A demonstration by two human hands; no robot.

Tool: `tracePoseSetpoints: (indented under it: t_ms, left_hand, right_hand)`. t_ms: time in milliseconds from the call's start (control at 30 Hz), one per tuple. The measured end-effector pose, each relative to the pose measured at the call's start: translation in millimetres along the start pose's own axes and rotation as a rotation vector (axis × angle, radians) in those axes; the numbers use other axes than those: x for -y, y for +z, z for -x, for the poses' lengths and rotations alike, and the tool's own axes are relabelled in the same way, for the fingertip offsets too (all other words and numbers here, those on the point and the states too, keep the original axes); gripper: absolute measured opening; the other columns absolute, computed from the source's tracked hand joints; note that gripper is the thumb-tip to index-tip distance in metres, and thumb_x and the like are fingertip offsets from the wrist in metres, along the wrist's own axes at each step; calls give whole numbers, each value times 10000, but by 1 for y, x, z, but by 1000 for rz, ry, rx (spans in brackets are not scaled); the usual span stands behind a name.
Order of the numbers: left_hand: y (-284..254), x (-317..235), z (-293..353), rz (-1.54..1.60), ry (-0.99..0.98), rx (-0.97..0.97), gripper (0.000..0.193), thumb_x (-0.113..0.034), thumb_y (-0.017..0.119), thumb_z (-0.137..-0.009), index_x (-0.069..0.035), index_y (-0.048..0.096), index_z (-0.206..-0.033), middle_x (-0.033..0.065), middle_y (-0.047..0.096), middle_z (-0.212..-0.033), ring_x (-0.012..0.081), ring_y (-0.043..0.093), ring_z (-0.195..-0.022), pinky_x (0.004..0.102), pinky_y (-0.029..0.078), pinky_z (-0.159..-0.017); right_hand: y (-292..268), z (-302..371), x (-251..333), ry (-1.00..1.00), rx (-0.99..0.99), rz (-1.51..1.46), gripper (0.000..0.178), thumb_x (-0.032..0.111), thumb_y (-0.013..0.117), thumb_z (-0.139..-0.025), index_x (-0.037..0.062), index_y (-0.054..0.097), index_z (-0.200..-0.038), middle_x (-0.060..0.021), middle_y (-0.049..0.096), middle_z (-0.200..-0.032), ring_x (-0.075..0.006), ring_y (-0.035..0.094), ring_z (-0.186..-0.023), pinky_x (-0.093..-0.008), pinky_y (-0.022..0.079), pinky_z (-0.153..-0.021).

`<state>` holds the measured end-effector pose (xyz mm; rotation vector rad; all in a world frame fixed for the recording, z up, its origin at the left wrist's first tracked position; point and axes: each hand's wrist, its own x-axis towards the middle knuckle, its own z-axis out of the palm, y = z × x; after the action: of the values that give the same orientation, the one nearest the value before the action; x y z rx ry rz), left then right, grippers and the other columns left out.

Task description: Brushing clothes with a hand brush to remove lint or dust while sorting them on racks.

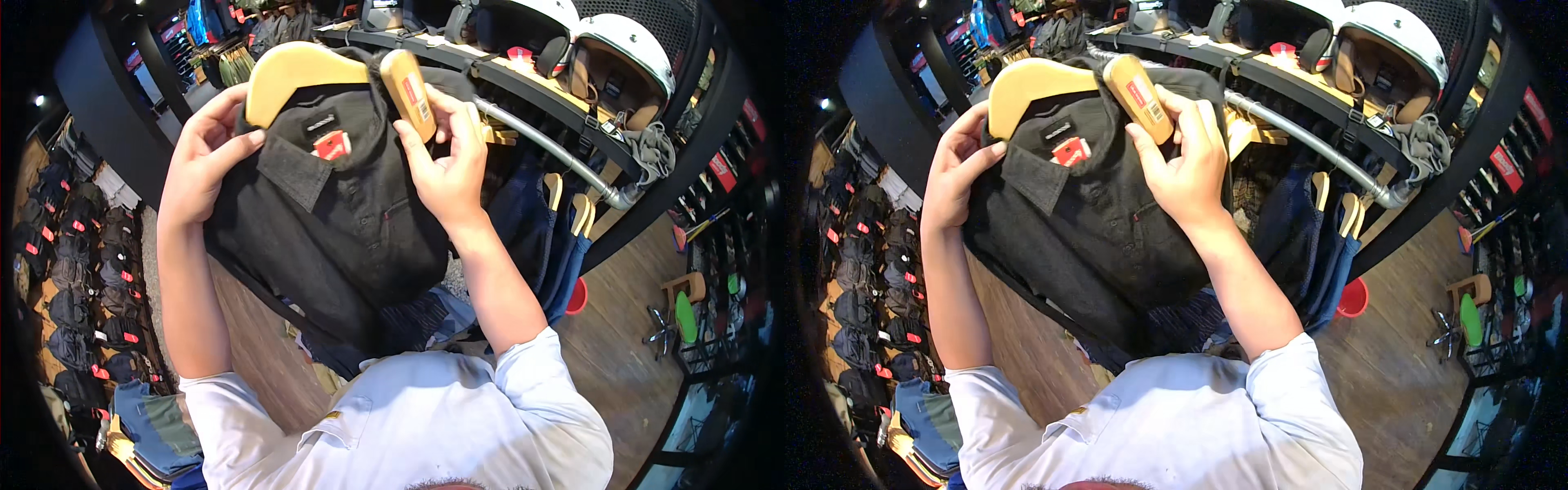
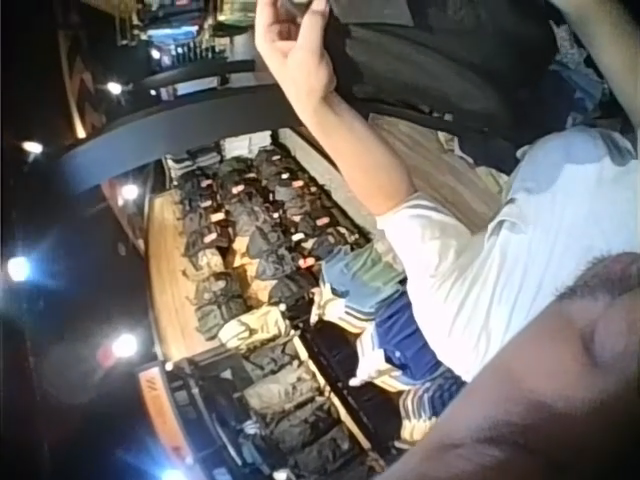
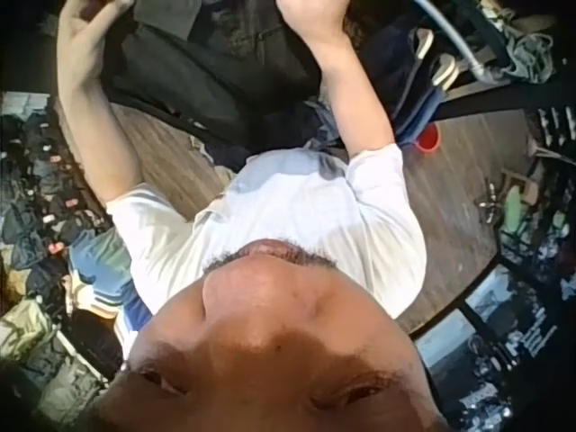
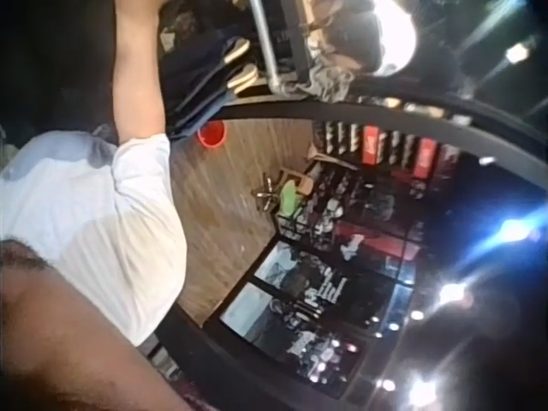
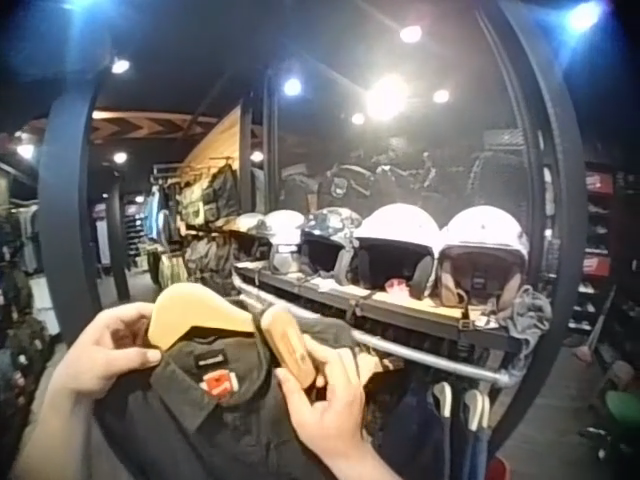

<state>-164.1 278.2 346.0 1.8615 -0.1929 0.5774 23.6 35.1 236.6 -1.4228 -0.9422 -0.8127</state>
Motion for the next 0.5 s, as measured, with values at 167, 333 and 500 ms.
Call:
tracePoseSetpoints:
  t_ms: [167,333,500]
  left_hand:
    - [1,2,3,-185,40,-89,477,-90,788,-984,28,669,-1431,28,732,-1275,98,652,-1169,266,481,-1055]
    - [6,12,15,-475,115,-128,350,-97,841,-981,47,752,-1288,17,765,-1139,87,671,-1052,263,518,-968]
    - [-12,29,35,-453,64,-155,346,-70,832,-987,56,750,-1299,18,775,-1107,82,665,-1028,258,519,-946]
  right_hand:
    - [-14,-4,-67,299,-160,-38,420,124,827,-1004,26,701,-1392,24,700,-965,-36,622,-838,-221,520,-784]
    - [-33,-13,5,95,261,-192,489,135,861,-954,56,740,-1421,4,620,-897,-82,577,-801,-252,490,-739]
    - [-53,-9,-48,263,144,263,424,222,821,-985,112,780,-1392,-100,665,-940,-175,636,-857,-338,533,-799]
